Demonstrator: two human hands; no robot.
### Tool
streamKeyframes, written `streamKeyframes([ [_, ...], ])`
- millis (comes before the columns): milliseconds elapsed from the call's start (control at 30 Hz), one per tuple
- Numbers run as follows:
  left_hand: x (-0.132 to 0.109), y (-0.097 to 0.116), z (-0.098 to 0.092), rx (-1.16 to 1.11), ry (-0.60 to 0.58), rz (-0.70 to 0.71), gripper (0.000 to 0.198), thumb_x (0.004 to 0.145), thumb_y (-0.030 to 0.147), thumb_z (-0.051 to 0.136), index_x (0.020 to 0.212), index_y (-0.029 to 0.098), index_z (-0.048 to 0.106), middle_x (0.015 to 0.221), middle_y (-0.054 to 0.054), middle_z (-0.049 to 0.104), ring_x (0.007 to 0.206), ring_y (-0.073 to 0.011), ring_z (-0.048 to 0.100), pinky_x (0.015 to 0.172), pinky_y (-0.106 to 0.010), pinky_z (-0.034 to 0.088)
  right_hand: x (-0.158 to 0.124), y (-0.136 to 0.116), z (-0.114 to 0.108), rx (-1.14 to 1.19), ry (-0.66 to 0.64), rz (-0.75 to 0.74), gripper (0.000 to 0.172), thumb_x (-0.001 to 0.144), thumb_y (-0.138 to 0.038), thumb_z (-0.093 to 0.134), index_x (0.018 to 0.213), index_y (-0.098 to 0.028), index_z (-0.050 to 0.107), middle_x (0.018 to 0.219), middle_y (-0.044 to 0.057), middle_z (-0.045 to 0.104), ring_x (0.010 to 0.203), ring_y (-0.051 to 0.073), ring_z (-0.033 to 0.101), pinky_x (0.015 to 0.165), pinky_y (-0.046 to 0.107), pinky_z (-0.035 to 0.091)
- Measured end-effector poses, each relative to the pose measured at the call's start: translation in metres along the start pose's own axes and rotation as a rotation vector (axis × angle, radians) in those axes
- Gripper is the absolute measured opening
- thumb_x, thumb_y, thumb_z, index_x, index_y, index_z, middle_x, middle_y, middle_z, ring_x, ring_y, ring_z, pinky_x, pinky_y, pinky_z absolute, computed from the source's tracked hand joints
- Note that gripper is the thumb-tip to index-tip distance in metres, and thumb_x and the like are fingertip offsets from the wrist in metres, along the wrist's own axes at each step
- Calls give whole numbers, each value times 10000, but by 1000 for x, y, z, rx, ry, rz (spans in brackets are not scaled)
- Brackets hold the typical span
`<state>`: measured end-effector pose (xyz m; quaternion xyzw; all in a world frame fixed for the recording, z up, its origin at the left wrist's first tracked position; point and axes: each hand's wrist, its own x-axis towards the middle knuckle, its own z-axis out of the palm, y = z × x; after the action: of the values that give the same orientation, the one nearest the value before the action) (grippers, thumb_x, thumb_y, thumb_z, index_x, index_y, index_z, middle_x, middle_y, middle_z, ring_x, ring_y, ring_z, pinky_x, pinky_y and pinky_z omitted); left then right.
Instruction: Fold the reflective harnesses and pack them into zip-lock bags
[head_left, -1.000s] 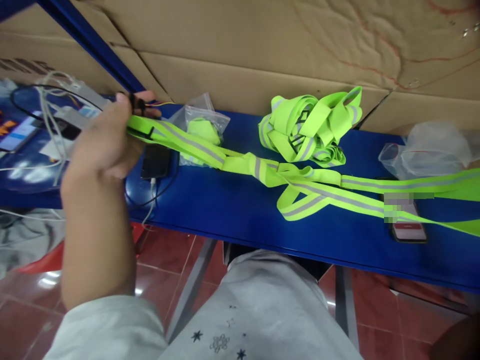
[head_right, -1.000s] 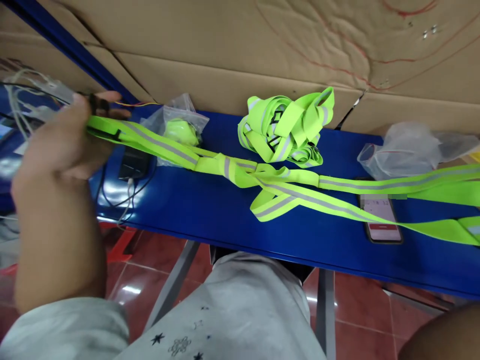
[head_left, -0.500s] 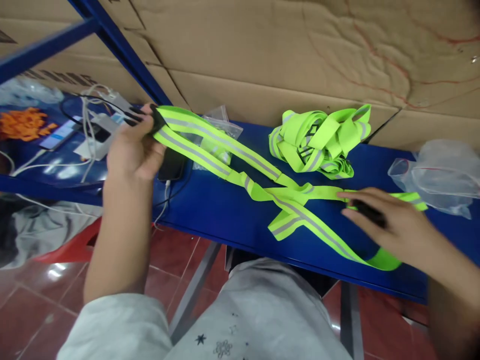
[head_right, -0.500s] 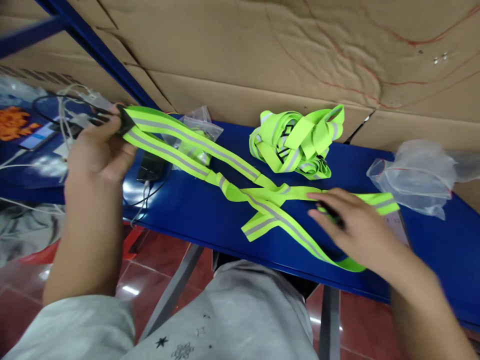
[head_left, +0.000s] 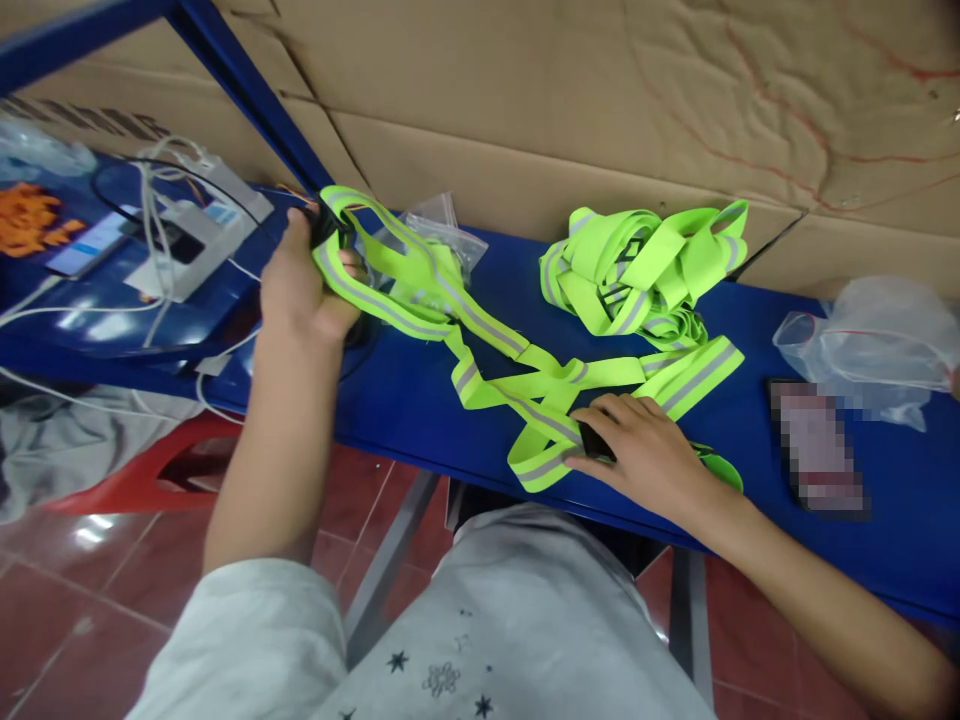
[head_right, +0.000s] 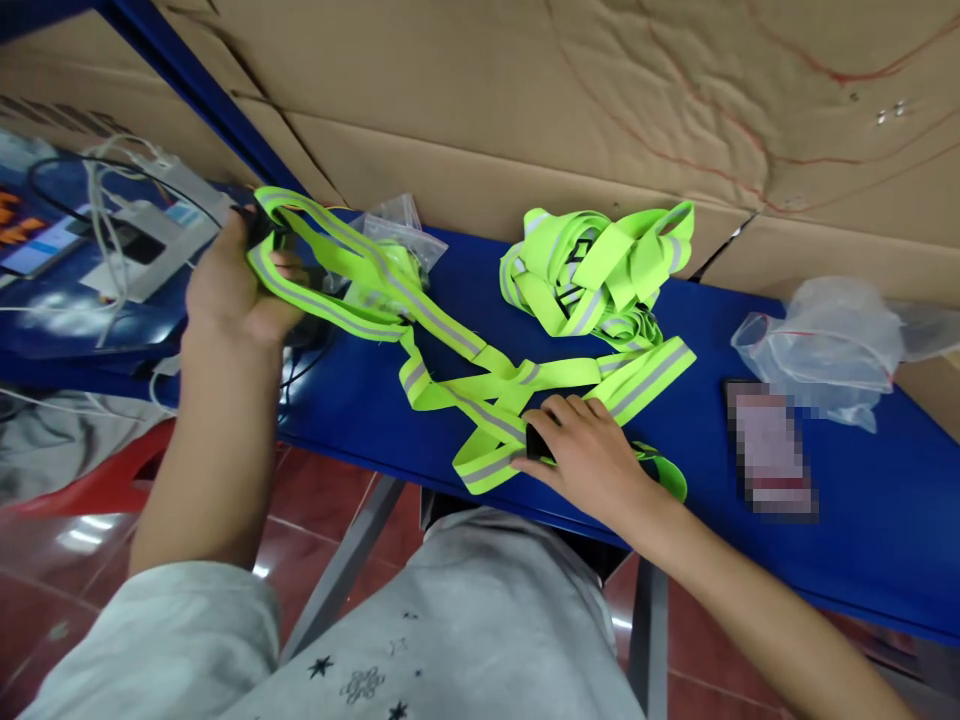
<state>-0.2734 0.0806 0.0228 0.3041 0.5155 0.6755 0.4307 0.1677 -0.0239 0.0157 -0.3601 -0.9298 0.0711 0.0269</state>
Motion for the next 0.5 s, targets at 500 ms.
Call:
streamKeyframes([
  [500, -15, 31, 27, -405, -157, 359, 670, 1175, 440, -58, 901, 195, 502, 440, 122, 216, 305, -15, 236, 334, -113, 89, -29, 30, -7, 177, -164, 76, 120, 1038, -315, 633, 1060, -223, 707, 1015, 68, 754, 931, 267, 718, 837, 404, 520],
])
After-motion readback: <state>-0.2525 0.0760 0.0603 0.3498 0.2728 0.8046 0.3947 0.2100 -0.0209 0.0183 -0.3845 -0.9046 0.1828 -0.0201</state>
